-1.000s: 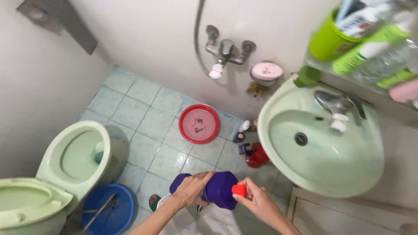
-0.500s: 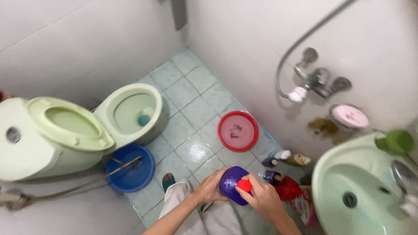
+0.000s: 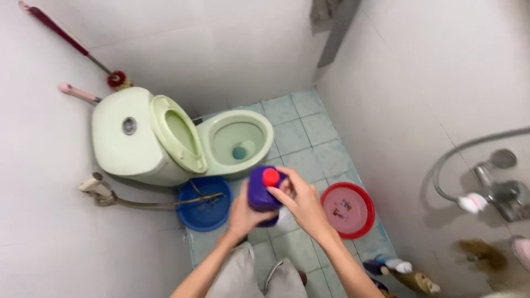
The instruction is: The person pours blue liquid from a purple bottle into the toilet bowl, then uses a red toilet brush to scrub the interior surfaces. The person repeatedly moves around the toilet, pours more liquid, and scrubs different areas of the bowl.
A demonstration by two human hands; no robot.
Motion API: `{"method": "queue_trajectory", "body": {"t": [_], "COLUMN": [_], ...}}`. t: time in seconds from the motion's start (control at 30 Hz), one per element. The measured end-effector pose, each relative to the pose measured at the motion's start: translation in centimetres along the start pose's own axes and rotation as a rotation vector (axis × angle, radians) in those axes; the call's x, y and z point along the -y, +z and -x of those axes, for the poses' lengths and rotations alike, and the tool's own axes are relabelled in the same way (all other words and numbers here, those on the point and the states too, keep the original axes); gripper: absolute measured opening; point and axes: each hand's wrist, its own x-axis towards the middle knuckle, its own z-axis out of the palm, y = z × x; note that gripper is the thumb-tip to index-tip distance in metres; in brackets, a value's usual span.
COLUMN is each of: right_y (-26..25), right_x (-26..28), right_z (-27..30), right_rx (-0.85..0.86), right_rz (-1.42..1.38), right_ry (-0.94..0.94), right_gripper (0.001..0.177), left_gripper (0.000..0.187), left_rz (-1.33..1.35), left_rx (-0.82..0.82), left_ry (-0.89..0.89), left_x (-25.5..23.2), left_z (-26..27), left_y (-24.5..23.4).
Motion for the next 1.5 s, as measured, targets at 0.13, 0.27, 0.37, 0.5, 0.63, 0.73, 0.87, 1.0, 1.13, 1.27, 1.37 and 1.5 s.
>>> {"method": "queue_trajectory", "body": {"t": [0.13,0.27,0.37,0.5,0.63,0.73,0.87,1.0,1.13,1.27,1.37,1.5], "right_y": [5.6,11.2,14.6,17.7,19.1,19.5,19.8,18.8,17.9,15.8,13.6,9.9], "right_x": [4.8,7.6,8.9,8.6,6.4,4.2,1.7,0.3,-1.4,-3.8,-5.4,-7.5], "right_z": [-6.9,-12.0,-15.2,-17.1,-17.6,-17.9,-16.4,-16.5,-16.5,-15.8,-15.7,-14.8], "right_rx": [0.031,0.094,0.131,0.193,0.252,0.240,0.239,0.263,0.267,0.246,0.219,0.182], "right_rz": [-0.158,-0.089,-0.071,-0.025,0.046,0.077,0.091,0.082,0.023,0.017,0.006,0.012], "right_ry": [-0.087,-0.075,-0.070,-0.041,0.001,0.037,0.098,0.195,0.210,0.223,0.234,0.255], "right_gripper": [0.045,0.043,0.043,0.040,0.036,0.034,0.034,0.033,0.031,0.031,0.032,0.033], "left_gripper": [0.107,0.097,0.104,0.110,0.118,0.117,0.114,0.115,0.130,0.128,0.134,0.137], "left_rz": [0.018,-0.013,-0.082,-0.090,-0.118,-0.113,-0.066,-0.074,-0.075,0.065,-0.011,-0.012], "left_rx": [-0.280,-0.526,-0.641,-0.753,-0.829,-0.829,-0.810,-0.787,-0.743,-0.784,-0.866,-0.915], "left_ry": [-0.018,0.029,-0.024,-0.067,-0.063,-0.067,-0.099,0.000,-0.080,-0.045,-0.083,-0.036], "left_x": [0.5,2.5,4.5,8.3,11.6,12.8,13.5,13.1,13.5,14.2,14.2,14.2], "left_z": [-4.0,-6.3,-8.8,-10.9,-12.2,-13.4,-12.8,-13.6,-13.7,-13.2,-13.6,-13.1], "left_y": [-9.4,-18.0,-23.5,-28.7,-31.1,-31.8,-31.1,-30.6,-30.4,-28.9,-28.1,-26.0]}}
